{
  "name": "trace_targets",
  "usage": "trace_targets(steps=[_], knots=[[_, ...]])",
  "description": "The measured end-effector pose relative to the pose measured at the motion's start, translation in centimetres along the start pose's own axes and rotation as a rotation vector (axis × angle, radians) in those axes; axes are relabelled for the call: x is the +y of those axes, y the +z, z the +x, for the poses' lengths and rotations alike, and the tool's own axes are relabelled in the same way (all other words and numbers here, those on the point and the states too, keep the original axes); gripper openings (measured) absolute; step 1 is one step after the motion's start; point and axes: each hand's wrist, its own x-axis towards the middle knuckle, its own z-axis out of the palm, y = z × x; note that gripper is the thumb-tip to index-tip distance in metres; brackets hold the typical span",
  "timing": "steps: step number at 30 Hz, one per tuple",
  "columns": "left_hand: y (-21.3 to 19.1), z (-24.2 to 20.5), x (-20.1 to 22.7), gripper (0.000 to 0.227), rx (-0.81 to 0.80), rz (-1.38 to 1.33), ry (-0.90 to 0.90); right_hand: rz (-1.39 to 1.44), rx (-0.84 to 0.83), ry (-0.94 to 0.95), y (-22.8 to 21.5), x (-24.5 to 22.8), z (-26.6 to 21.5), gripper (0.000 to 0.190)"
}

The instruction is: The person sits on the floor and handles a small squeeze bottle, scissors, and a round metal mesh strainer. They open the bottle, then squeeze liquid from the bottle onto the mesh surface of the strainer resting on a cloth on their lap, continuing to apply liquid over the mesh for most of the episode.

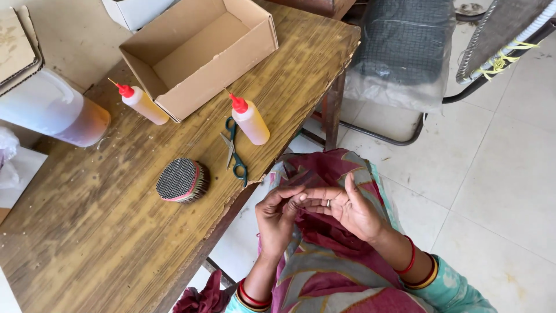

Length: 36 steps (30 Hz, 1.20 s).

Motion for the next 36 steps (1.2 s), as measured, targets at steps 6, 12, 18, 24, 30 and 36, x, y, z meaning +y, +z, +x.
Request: trace_targets(steps=[6, 12, 18, 24, 30, 36], knots=[[-2.1, -1.7, -5.0, 0.020, 0.138, -0.395, -0.280, 0.120, 0.092, -0.016, -1.4, 0.5, -1.0, 0.096], [1.3, 1.2, 6.4, 0.028, 0.186, -0.328, -0.371, 0.170, -0.018, -0.034, 0.4, 0.6, -0.6, 0.092], [-1.1, -4.8, -11.0, 0.038, 0.191, -0.452, -0.079, 0.246, -0.063, 0.008, 1.3, 0.8, -1.4, 0.091], [-0.5, -2.1, 3.5, 0.051, 0.300, 0.466, 0.334, 0.550, 0.022, -0.154, 2.9, -1.1, -0.1, 0.093], [2.4, -4.1, -0.9, 0.097, -0.243, 0.864, 0.587, 0.427, -0.088, -0.156, 5.1, -0.7, 0.1, 0.105], [-1.1, -2.5, 3.3, 0.071, 0.096, 0.268, 0.187, 0.525, -0.517, -0.038, 1.6, 0.2, -0.7, 0.115]])
